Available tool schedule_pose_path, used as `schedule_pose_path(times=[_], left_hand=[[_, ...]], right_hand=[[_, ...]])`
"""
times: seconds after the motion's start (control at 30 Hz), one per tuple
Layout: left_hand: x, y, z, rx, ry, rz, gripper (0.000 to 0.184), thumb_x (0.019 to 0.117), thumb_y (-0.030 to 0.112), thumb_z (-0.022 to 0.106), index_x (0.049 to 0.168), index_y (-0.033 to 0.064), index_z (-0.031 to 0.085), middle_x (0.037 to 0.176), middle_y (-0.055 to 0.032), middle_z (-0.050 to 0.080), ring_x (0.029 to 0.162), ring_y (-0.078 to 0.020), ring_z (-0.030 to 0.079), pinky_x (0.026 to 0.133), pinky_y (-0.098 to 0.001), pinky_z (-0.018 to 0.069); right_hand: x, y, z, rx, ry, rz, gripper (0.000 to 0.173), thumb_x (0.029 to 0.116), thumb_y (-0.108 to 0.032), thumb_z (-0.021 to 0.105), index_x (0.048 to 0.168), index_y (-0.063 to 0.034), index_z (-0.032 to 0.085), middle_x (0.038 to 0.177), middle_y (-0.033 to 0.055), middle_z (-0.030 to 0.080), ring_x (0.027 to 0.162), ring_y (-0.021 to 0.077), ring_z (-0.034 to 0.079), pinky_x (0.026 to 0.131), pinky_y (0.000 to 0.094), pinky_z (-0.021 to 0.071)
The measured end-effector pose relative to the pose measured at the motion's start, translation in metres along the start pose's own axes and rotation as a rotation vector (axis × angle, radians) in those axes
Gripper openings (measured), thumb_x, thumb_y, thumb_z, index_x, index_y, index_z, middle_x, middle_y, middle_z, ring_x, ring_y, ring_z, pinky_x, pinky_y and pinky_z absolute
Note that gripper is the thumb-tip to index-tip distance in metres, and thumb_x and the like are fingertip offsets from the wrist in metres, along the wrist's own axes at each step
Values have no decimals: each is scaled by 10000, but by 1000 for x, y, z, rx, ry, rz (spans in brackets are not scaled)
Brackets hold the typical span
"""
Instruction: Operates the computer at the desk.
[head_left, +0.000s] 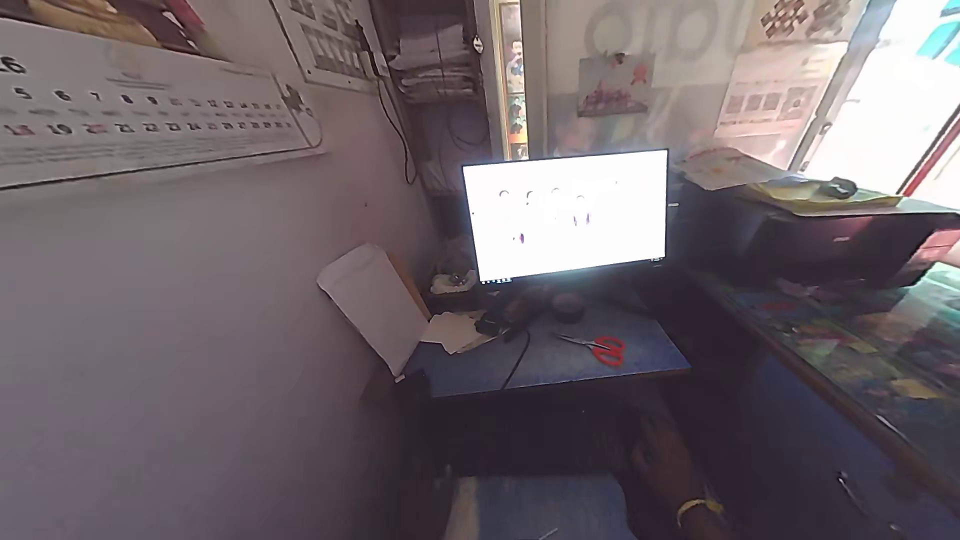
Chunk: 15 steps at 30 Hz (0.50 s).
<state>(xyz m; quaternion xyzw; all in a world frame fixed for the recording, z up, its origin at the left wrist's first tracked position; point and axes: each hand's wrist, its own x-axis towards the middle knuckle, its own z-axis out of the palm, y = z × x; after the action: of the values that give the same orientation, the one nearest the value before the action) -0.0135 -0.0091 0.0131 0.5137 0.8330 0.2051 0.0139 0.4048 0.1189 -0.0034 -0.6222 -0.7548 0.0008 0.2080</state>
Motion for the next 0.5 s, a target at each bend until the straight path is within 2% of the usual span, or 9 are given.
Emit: schedule_pose_path(times=[0.1,0.2,0.27,0.3,0.33,0.4,0.43,0.5], left_hand=[[4,26,-29,-22,-100,-34,617,1073,492,390,1495,57,508,1582,-234,413,1440,-381,448,1163,-542,383],[7,32,-36,5,-94,2,659,1069,529,368,1500,50,501,1591,-244,395,1460,-391,418,1184,-535,357],[0,45,-46,-23,-1,19,639,1050,508,451,1387,-14,602,1509,-289,481,1381,-428,503,1143,-546,402],[-2,58,-67,-3,-129,-17,649,1051,504,459,1424,-18,559,1548,-290,428,1424,-418,455,1168,-535,369],[0,66,-81,17,-239,-61,667,1036,521,481,1444,-3,536,1574,-274,394,1452,-390,423,1183,-513,357],[1,66,-78,23,-263,-71,671,995,562,541,1436,57,570,1537,-244,465,1436,-373,448,1175,-523,365],[3,62,-70,55,-280,-41,679,997,581,519,1463,88,553,1561,-233,441,1459,-378,417,1188,-528,343],[8,53,-54,127,-338,33,705,1016,600,450,1541,129,465,1660,-225,263,1534,-401,265,1231,-544,250]], right_hand=[[1,0,-2,-14,12,-1,633,876,-347,643,1466,-132,570,1497,135,552,1361,349,543,1113,513,458],[2,1,2,-19,43,-22,625,870,-359,630,1449,-126,588,1484,137,564,1349,344,557,1106,509,465],[-1,0,2,-12,26,-13,626,878,-368,627,1456,-132,580,1489,134,559,1358,338,548,1116,502,459],[-1,-2,1,-13,10,1,630,881,-370,632,1461,-132,574,1486,136,562,1358,340,549,1116,504,459],[-1,-4,-3,-2,-43,33,628,906,-366,643,1480,-129,550,1500,145,546,1379,349,526,1135,514,437],[1,-10,-11,23,-149,108,618,955,-367,623,1512,-128,503,1515,161,524,1416,355,483,1176,521,389],[2,-11,-13,37,-155,130,606,958,-362,617,1506,-125,508,1504,170,533,1406,360,493,1170,525,398],[4,-10,-12,48,-136,150,607,961,-348,610,1513,-123,501,1507,175,529,1401,368,499,1156,531,413]])
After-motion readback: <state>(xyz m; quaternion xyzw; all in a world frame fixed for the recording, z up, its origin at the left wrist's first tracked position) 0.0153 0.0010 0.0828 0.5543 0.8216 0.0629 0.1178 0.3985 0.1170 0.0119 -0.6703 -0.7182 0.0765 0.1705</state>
